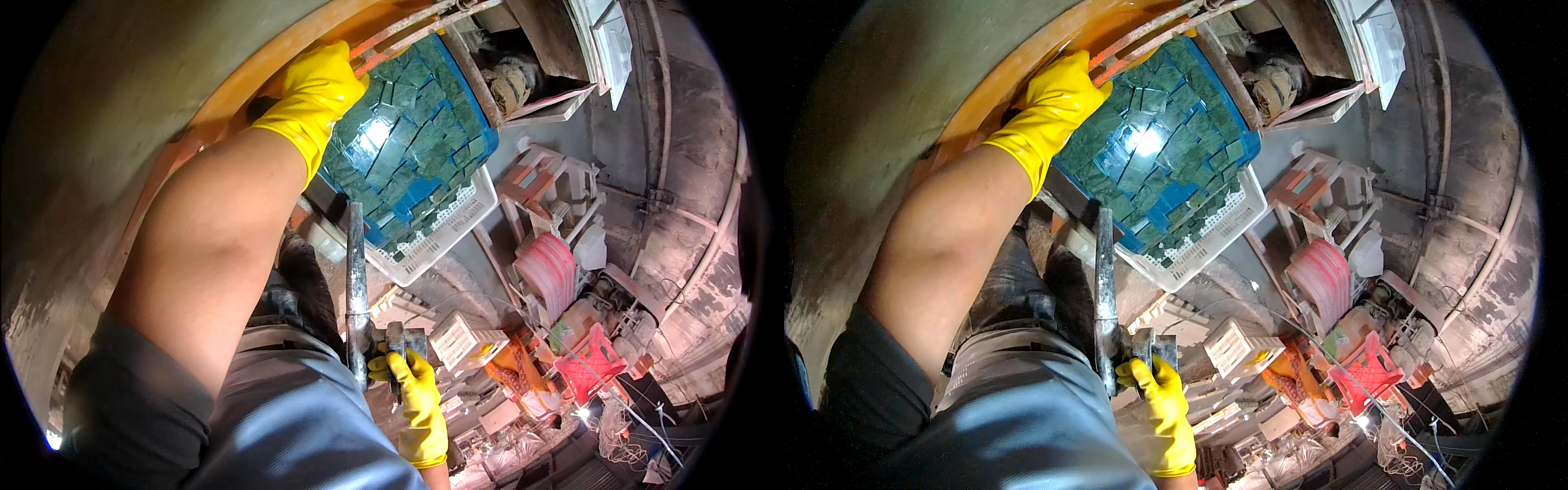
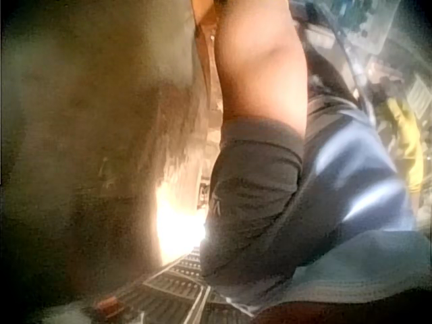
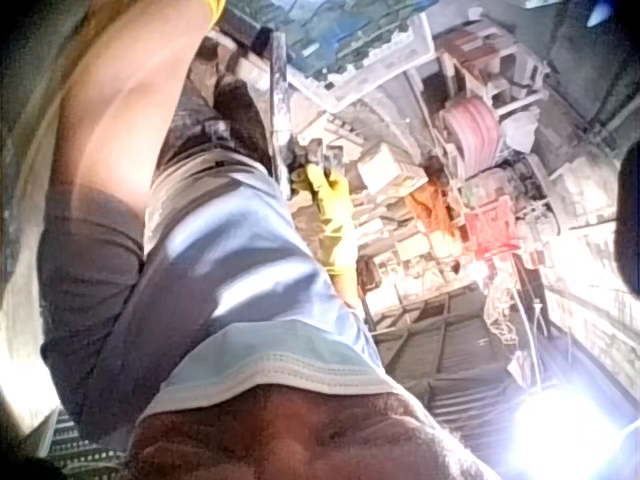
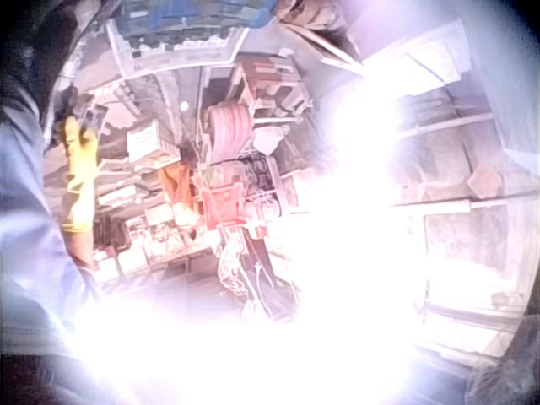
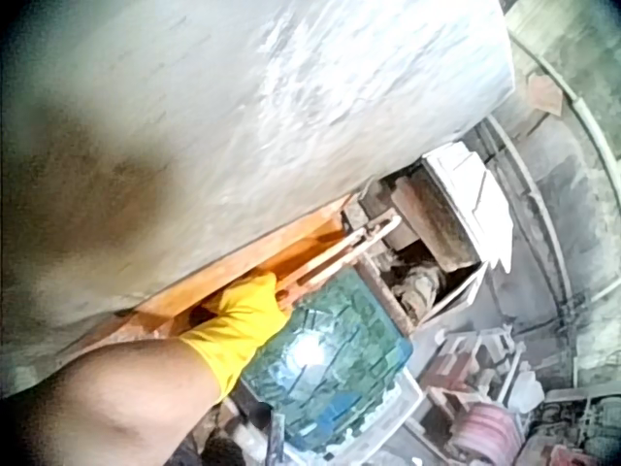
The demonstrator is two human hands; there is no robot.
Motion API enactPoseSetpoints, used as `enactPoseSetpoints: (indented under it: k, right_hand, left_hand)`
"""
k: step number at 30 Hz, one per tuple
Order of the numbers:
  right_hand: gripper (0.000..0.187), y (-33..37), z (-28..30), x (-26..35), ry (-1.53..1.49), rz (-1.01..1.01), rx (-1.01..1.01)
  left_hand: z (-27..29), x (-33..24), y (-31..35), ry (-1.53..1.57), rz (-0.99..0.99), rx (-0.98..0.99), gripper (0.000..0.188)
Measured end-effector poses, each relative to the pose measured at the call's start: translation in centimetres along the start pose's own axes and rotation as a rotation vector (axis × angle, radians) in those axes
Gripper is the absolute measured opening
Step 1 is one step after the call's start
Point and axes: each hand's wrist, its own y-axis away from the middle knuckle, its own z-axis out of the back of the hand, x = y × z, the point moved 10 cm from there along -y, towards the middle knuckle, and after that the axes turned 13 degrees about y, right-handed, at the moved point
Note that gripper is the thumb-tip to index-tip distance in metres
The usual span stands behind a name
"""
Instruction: The person uses a hammer to chip away debris from a blue plastic crate filled with green tiles. They then move to a large industrial machine with rotating rollers and use a long metal rod to scrape and clean the metal trough beneath the rollers.
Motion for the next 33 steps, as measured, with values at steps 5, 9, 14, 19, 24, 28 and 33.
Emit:
enactPoseSetpoints:
  k: [5,9,14,19,24,28,33]
  right_hand:
    - [0.045,0.1,-0.5,-0.3,0.005,-0.009,-0.002]
    - [0.045,0.4,-1.0,-0.4,-0.009,-0.020,-0.014]
    - [0.045,0.3,-1.4,-0.8,0.007,0.001,-0.005]
    - [0.046,0.6,-1.9,-0.8,-0.002,-0.015,-0.016]
    - [0.046,1.1,-2.4,-0.5,-0.008,-0.019,-0.035]
    - [0.047,1.7,-2.8,-1.2,0.012,0.020,-0.034]
    - [0.048,2.2,-3.3,-1.8,0.006,0.007,-0.076]
  left_hand:
    - [0.2,-0.2,0.1,-0.001,-0.019,-0.044,0.046]
    - [0.1,0.1,0.1,0.007,-0.026,-0.030,0.052]
    - [0.1,0.0,0.4,0.013,0.014,0.005,0.054]
    - [0.1,0.2,0.3,0.022,0.005,0.007,0.056]
    - [0.1,0.1,0.3,0.017,0.005,-0.004,0.056]
    - [0.2,0.3,0.5,0.041,0.009,0.006,0.058]
    - [-0.1,0.7,0.6,0.034,0.018,0.045,0.062]
